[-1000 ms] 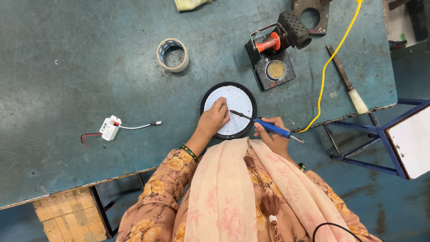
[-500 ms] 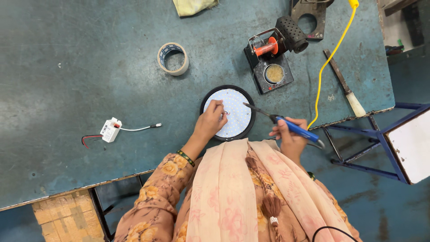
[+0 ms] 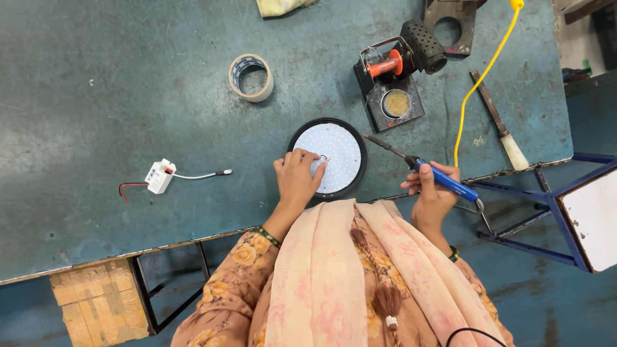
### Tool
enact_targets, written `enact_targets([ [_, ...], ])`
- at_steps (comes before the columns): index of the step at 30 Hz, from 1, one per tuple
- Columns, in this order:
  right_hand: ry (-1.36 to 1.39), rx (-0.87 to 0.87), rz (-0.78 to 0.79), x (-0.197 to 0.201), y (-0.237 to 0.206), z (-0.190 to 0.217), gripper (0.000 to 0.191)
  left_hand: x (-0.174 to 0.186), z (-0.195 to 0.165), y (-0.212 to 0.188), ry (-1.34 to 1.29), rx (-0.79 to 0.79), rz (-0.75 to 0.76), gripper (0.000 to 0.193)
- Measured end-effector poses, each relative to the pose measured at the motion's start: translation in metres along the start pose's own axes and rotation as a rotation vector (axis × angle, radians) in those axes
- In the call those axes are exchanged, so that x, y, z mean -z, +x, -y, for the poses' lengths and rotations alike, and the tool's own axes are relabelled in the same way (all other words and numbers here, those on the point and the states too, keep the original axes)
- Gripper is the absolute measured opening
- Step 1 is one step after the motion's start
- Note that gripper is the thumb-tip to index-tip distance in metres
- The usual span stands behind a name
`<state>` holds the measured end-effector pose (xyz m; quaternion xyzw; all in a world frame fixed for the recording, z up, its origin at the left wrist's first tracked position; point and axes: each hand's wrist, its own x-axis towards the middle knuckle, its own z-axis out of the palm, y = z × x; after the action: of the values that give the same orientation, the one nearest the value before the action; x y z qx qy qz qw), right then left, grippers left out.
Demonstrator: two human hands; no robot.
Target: The person uses pliers and a file to strip and clean a yellow wire, then uses a soldering iron to attach wires to an LED panel. They place a diffuser cover over the panel and secure it with a black ring, then use a green glue gun to apply adhesive to the ring.
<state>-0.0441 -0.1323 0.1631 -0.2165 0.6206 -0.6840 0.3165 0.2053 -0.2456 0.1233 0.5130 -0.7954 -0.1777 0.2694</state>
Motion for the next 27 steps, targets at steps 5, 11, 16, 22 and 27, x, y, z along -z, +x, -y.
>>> enact_targets([
  [5,0.001,-0.011,0.016,0.010,0.000,-0.004,0.031,-0.012,-0.003,0.005,0.075,0.043,0.060,0.018],
  [11,-0.007,-0.059,0.035,0.019,0.003,-0.015,0.030,-0.026,-0.012,0.011,0.171,0.075,0.061,0.029],
  [16,-0.022,-0.086,0.052,0.018,0.011,-0.021,0.029,-0.030,-0.009,0.010,0.219,0.051,0.048,0.017],
  [22,-0.018,-0.065,0.106,0.015,0.029,-0.017,0.031,-0.040,0.001,0.013,0.270,0.022,0.119,0.012],
  [27,0.005,-0.055,0.109,0.013,0.038,-0.015,0.030,-0.040,0.021,0.024,0.389,-0.323,0.179,0.008],
])
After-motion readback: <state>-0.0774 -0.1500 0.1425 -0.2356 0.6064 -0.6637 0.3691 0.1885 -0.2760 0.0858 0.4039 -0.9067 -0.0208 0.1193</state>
